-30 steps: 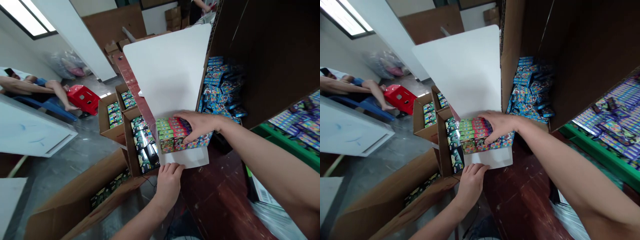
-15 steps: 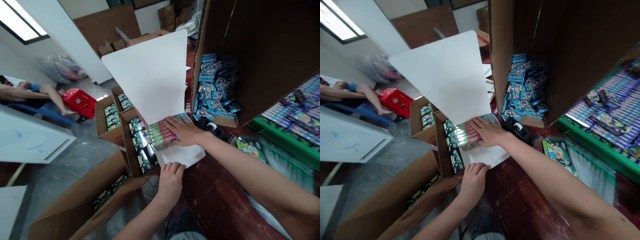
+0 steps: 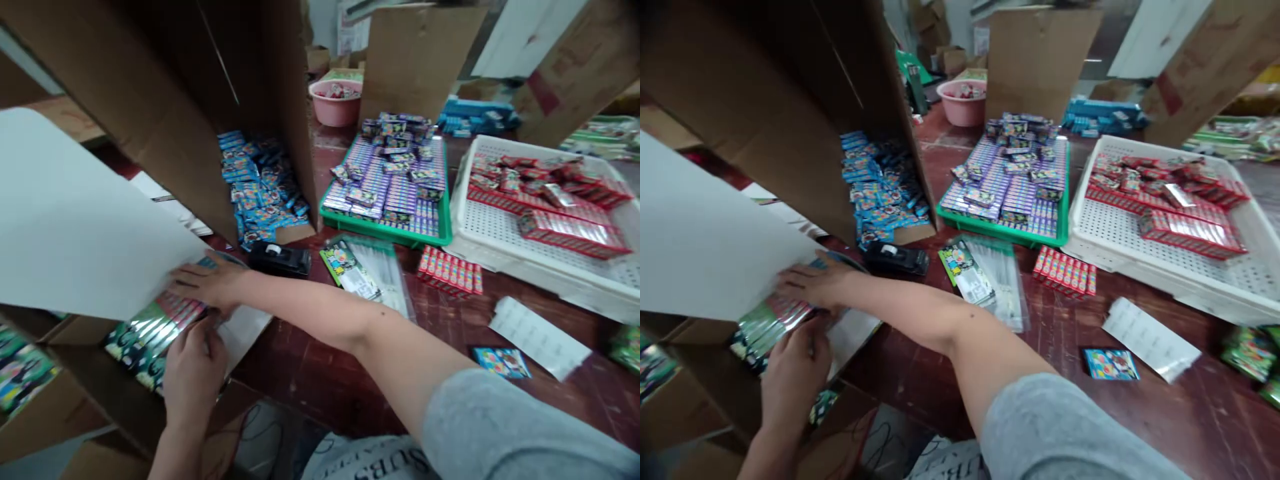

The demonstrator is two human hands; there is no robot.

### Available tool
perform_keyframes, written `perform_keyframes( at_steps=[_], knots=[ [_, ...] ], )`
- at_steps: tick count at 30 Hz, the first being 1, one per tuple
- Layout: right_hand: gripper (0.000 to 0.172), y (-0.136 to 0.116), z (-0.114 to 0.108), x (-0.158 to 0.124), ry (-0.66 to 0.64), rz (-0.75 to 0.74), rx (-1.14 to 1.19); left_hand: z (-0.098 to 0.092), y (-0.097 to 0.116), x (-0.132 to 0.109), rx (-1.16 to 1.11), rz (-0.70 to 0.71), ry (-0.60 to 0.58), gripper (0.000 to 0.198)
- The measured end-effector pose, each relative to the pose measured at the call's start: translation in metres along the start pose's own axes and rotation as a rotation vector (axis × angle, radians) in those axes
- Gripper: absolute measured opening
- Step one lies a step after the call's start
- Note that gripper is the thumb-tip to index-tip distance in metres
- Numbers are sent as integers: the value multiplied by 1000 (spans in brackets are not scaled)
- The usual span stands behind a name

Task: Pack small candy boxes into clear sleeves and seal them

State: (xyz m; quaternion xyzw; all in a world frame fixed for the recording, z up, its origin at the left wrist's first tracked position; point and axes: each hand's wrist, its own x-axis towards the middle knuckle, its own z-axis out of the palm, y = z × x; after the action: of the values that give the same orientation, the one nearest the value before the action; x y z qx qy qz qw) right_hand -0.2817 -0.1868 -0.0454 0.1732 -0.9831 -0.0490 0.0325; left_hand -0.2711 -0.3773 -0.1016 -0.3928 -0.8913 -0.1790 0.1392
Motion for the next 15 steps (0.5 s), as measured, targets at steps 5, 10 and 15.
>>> perform_keyframes(
  at_steps=[5, 10, 15],
  knots=[
    [67, -10, -21, -114, 356, 384, 65, -7, 13, -7, 63, -24, -86, 35],
    [60, -7, 25, -258, 179, 1210, 210, -2, 23, -11, 85, -52, -117, 39],
    [49, -2, 52, -327, 140, 1383, 357, -8, 33, -7, 89, -68, -130, 43]
  ],
)
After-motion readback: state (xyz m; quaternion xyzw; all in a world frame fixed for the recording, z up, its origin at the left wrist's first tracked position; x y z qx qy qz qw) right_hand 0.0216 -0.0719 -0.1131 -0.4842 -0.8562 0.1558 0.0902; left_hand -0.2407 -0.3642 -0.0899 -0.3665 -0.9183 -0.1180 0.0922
